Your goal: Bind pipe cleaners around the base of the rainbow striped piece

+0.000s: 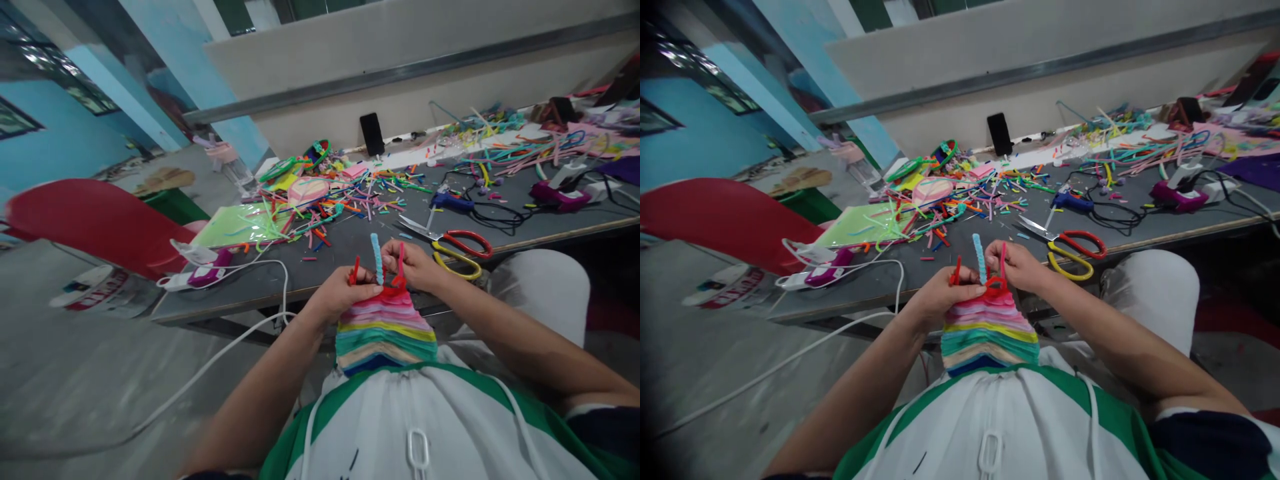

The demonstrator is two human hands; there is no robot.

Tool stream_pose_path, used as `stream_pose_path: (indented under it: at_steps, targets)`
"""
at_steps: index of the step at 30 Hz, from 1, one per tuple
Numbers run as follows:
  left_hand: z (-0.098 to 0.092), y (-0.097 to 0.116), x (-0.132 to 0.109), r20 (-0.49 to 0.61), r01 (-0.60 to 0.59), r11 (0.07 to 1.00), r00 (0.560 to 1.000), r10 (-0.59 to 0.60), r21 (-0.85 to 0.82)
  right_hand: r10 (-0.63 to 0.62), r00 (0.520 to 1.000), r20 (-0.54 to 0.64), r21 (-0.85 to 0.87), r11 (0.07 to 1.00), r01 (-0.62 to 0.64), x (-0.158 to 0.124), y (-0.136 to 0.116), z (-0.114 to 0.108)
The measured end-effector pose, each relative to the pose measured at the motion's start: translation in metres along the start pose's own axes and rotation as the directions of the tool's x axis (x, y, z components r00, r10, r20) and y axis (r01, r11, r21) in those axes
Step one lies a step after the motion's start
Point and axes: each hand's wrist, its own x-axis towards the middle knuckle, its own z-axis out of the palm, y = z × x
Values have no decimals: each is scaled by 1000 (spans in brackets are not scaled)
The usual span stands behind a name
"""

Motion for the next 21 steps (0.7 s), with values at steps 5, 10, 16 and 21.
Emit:
stream_pose_path:
  at_steps: [5, 10, 16, 21]
  targets:
    - [3, -1, 4, -22, -21, 999, 1000, 20, -31, 274, 959, -76, 441, 872, -214, 1, -3, 21]
    - [4, -5, 8, -16, 19, 996, 1000, -21, -92, 370, 926, 76, 633, 699, -332, 14, -8, 25]
    - [-9, -7, 4, -134, -4, 997, 991, -7, -77, 485, 873, -58, 784, 563, -261, -4, -1, 16]
    - [-15, -2, -2, -57, 11, 973, 998, -25, -232, 480, 877, 37, 697, 617, -367, -43, -14, 32]
